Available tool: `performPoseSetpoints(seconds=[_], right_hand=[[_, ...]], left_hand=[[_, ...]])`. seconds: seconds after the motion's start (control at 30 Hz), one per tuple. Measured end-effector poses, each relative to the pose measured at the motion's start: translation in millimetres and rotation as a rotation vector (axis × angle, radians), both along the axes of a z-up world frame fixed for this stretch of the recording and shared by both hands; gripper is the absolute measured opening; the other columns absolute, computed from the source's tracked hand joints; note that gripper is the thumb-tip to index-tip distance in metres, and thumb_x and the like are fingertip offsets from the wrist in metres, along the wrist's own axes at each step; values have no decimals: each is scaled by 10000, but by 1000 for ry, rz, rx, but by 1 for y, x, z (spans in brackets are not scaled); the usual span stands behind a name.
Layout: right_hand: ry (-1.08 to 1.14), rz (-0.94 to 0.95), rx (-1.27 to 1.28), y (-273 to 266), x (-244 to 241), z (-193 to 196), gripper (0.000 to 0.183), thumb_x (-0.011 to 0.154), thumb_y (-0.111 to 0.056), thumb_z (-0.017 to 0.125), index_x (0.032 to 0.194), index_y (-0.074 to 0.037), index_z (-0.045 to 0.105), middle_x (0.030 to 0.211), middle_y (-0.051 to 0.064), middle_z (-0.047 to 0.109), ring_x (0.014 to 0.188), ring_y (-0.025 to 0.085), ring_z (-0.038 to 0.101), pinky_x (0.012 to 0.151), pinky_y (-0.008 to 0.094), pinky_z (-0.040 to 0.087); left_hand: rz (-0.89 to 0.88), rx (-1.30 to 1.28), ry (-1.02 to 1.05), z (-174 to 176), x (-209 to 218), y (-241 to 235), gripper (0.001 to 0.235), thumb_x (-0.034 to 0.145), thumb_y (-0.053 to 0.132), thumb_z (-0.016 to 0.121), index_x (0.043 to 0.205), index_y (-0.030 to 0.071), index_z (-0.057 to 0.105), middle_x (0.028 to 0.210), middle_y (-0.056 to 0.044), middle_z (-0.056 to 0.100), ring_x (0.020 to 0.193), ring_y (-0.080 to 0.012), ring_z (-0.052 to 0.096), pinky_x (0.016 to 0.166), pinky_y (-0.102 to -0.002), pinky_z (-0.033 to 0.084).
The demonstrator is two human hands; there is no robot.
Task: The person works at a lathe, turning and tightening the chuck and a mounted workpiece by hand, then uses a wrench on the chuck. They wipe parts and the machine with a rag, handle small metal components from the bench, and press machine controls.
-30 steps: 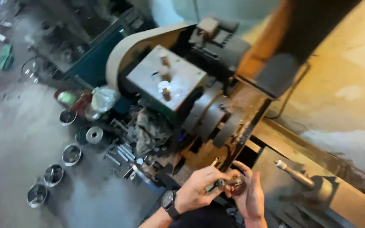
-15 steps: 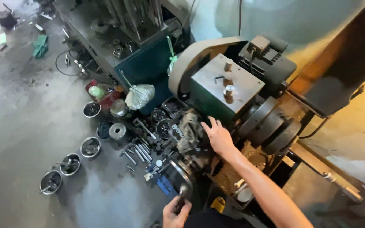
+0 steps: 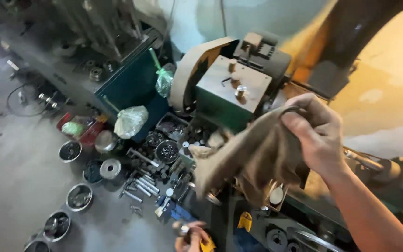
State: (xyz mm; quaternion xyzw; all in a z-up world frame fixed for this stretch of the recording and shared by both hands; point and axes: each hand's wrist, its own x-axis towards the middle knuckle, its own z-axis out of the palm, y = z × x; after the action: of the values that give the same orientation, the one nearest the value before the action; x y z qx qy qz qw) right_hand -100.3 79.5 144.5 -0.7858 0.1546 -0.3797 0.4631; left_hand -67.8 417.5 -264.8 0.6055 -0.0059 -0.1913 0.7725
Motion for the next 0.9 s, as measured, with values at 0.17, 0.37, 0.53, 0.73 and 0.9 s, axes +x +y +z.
performPoseSetpoints(seconds=[0.17, 0.37, 0.53, 0.73, 0.9], right_hand=[[61, 130, 395, 26, -45, 24, 116, 959, -96, 656, 1031, -8, 672, 916, -6, 675, 854, 72, 608, 760, 224, 507], [189, 493, 648, 45, -66, 2, 130, 927, -86, 694, 961, 37, 724, 848, 19, 668, 791, 85, 582, 707, 241, 478], [222, 548, 706, 43, -86, -2, 183, 869, -127, 633, 868, 32, 726, 762, 44, 720, 722, 113, 642, 650, 263, 518], [1077, 153, -444, 75, -82, -40, 120, 780, -302, 749, 762, -187, 718, 705, 9, 684, 703, 210, 659, 696, 302, 485], [840, 208, -662, 85, -90, -66, 73, 788, -177, 656, 833, -128, 687, 772, 48, 677, 785, 250, 661, 738, 351, 515]], left_hand=[[126, -274, -376, 202, 52, -56, 208, 1026, 106, 569, 1039, -67, 684, 967, -208, 714, 821, -243, 665, 768, -366, 544], [-411, -227, -721, 349, 41, -110, 254, 907, -67, 558, 1140, -49, 659, 1146, -191, 684, 1079, -265, 658, 955, -371, 511], [-626, -81, -684, 361, 15, -131, 112, 931, -17, 664, 1026, -4, 720, 805, -90, 719, 716, -162, 682, 683, -299, 536], [-647, 115, -630, 355, 11, -142, 47, 955, 28, 694, 972, -15, 698, 739, -82, 618, 680, -124, 552, 643, -286, 486], [-750, 209, -478, 346, -3, -137, 110, 939, 12, 638, 1026, -22, 695, 770, -55, 675, 775, -73, 546, 726, -283, 509]])
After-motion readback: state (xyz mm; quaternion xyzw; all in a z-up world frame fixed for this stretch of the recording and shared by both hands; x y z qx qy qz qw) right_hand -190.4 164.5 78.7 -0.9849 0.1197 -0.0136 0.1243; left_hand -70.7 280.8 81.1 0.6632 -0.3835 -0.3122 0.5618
